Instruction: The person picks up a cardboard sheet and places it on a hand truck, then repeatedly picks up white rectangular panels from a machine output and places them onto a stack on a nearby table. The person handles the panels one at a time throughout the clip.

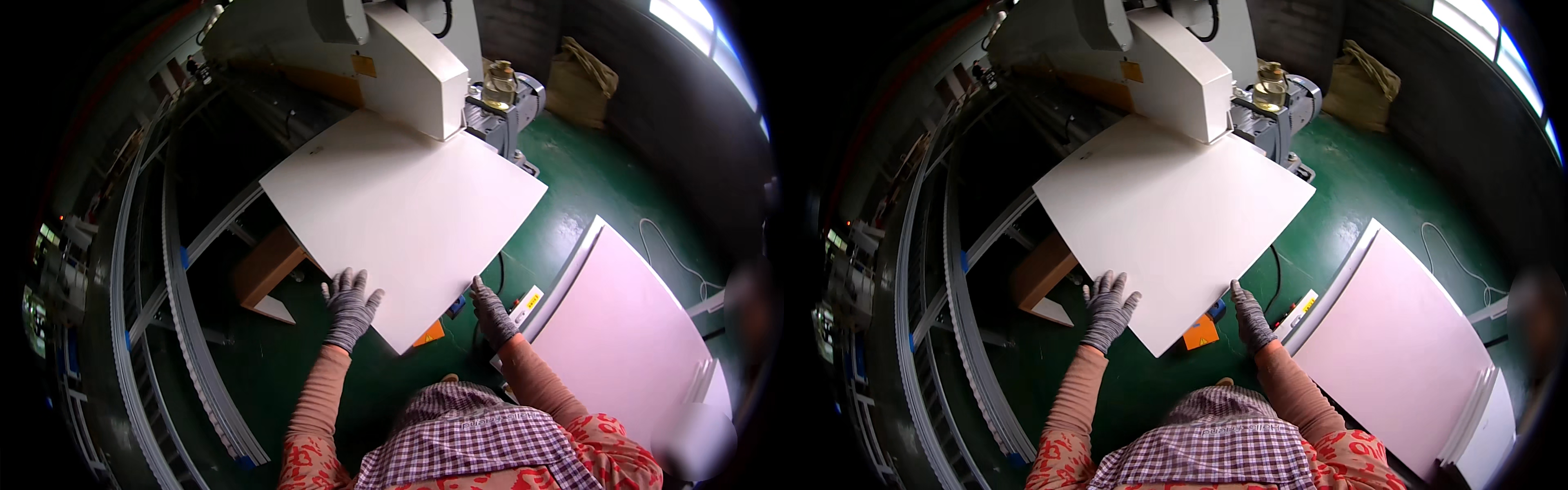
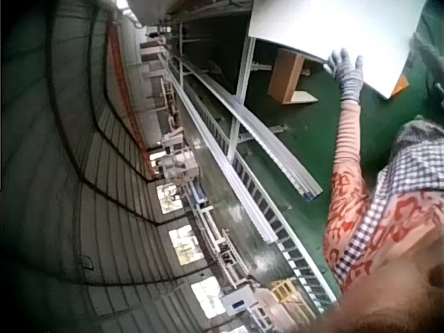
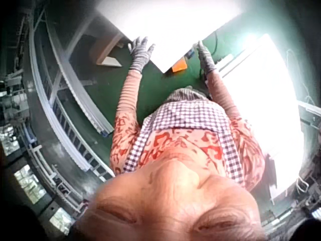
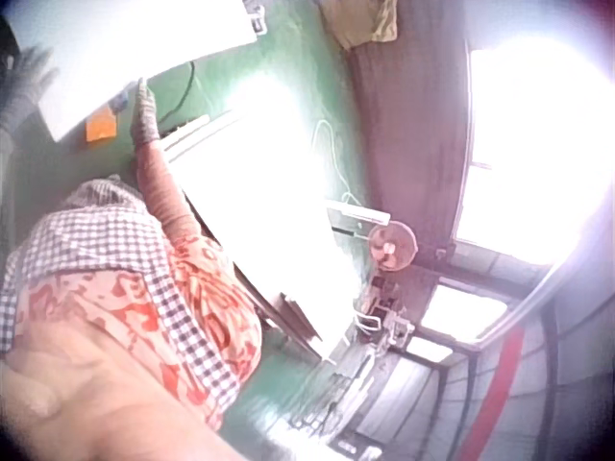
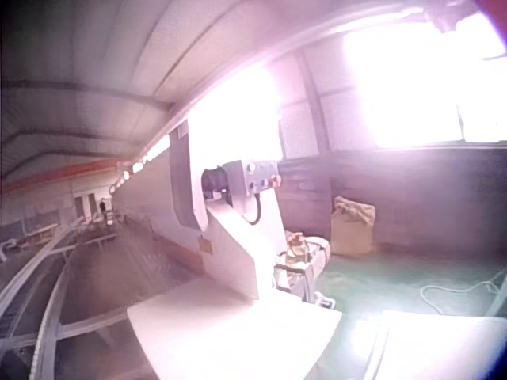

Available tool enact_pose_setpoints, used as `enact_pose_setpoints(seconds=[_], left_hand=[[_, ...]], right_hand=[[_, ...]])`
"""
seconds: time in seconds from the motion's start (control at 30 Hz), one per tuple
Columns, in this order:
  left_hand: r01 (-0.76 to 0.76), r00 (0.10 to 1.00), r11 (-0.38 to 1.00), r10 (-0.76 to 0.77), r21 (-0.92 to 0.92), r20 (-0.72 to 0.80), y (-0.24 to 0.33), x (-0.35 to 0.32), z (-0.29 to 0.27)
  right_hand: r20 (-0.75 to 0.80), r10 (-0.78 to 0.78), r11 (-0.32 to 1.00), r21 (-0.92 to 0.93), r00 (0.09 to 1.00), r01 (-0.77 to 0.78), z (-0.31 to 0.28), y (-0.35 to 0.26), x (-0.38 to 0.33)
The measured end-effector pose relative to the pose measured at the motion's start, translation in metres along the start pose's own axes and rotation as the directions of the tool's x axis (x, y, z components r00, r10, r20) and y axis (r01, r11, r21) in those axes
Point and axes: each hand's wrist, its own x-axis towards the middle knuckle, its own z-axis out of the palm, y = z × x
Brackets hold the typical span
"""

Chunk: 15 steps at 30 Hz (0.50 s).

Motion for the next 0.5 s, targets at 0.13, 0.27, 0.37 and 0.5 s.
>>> enact_pose_setpoints(seconds=[0.13,0.27,0.37,0.5], left_hand=[[0.075,0.993,0.997,-0.076,0.007,0.094,-0.039,0.047,0.003],[0.153,0.969,0.986,-0.164,0.073,0.186,-0.066,0.097,-0.001],[0.228,0.959,0.969,-0.241,0.096,0.150,-0.099,0.131,0.009],[0.236,0.963,0.966,-0.247,0.108,0.110,-0.117,0.188,0.040]], right_hand=[[0.079,-0.251,0.859,-0.442,0.965,0.260,-0.006,0.034,-0.007],[-0.005,-0.180,0.982,0.051,0.984,0.180,-0.023,0.092,-0.010],[-0.122,0.078,0.817,0.576,0.990,0.007,-0.045,0.110,-0.027],[-0.210,0.182,0.864,0.501,0.961,-0.054,-0.102,0.075,-0.090]])
